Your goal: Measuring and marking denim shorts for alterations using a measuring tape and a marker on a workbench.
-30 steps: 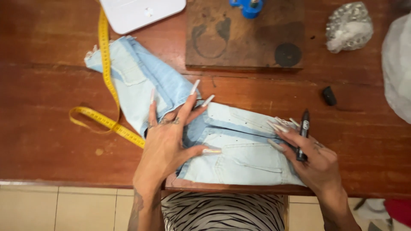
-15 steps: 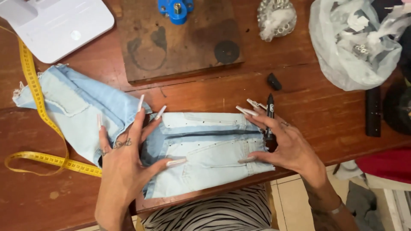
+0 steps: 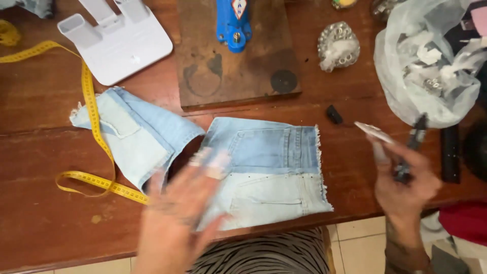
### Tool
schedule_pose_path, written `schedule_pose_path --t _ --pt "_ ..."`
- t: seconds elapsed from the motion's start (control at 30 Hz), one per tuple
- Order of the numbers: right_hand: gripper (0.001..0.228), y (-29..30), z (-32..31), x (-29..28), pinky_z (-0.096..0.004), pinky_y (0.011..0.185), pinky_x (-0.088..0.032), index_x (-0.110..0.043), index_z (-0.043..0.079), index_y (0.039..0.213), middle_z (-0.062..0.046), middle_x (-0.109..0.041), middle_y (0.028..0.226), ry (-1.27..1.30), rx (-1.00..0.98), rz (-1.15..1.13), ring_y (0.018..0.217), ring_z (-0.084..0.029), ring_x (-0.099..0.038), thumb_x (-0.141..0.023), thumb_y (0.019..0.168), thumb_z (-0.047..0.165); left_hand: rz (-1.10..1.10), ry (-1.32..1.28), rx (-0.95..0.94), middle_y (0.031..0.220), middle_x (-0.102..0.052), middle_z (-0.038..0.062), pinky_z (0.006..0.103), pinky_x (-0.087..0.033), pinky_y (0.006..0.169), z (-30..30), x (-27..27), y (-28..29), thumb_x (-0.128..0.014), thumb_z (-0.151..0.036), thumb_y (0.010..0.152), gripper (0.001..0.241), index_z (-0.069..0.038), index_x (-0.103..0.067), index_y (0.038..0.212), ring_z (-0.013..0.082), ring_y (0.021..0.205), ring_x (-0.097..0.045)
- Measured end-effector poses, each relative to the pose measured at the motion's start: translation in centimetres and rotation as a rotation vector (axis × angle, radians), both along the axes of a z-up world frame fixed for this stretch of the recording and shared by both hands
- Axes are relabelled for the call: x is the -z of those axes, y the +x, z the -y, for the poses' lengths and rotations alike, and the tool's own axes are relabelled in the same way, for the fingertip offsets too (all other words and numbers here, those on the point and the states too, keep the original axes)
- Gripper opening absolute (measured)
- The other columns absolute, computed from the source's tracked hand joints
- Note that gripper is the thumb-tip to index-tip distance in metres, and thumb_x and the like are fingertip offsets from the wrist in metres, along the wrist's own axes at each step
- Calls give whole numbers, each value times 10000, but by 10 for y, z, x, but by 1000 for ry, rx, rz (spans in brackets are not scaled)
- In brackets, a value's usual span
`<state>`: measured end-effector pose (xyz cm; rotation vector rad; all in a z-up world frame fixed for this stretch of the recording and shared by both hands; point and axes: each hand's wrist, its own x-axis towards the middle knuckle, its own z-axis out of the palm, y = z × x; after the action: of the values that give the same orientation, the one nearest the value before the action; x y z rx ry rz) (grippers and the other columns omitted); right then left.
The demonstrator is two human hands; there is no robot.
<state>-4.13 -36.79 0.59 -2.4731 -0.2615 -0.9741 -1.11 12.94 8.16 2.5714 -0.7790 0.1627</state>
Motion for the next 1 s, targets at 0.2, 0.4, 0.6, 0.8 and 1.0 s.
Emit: schedule_pose_path --t 0.2,0.4,0.6,0.8,1.0 --pt "589 14 -18 -1 -333 798 -798 -751 -37 1582 -304 -857 1574 -168 -42 -269 1320 -401 -925 -894 1131 315 175 331 27 1929 -505 -129 716 -41 1521 -30 85 6 -530 -877 1066 1034 -364 -362 1948 239 1799 -422" --pt "517 16 -39 9 -436 1077 -720 -781 13 1563 -239 -860 1609 -221 -84 -126 1410 -364 -876 -1001 1125 176 31 372 -22 1549 -803 40 734 -77 1521 -89 60 36 -541 -805 1100 963 -290 -461 1911 323 1453 -699" --pt "736 17 -91 -23 -487 1296 -673 -680 35 1620 -211 -779 1689 -138 -369 -186 1551 -407 -804 -980 1027 351 242 -20 -221 1459 -898 97 584 -533 1368 -97 19 18 -906 -346 1108 519 -123 -810 1567 267 1340 -843" --pt "634 36 -151 -12 -570 1474 -460 -606 134 1668 -97 -720 1759 -437 -549 -202 1690 -331 -644 -849 1132 370 392 57 -449 1592 -681 250 612 -544 1290 -108 68 62 -1035 -239 1027 917 -70 -592 1811 479 1455 -677" --pt "559 19 -176 13 -561 1381 -584 -735 148 1644 -115 -874 1512 -320 -523 -145 1441 -259 -836 -896 1115 226 360 -344 -595 1517 -622 234 523 -580 1172 -133 42 96 -764 97 1051 310 27 -809 1349 412 1319 -709"
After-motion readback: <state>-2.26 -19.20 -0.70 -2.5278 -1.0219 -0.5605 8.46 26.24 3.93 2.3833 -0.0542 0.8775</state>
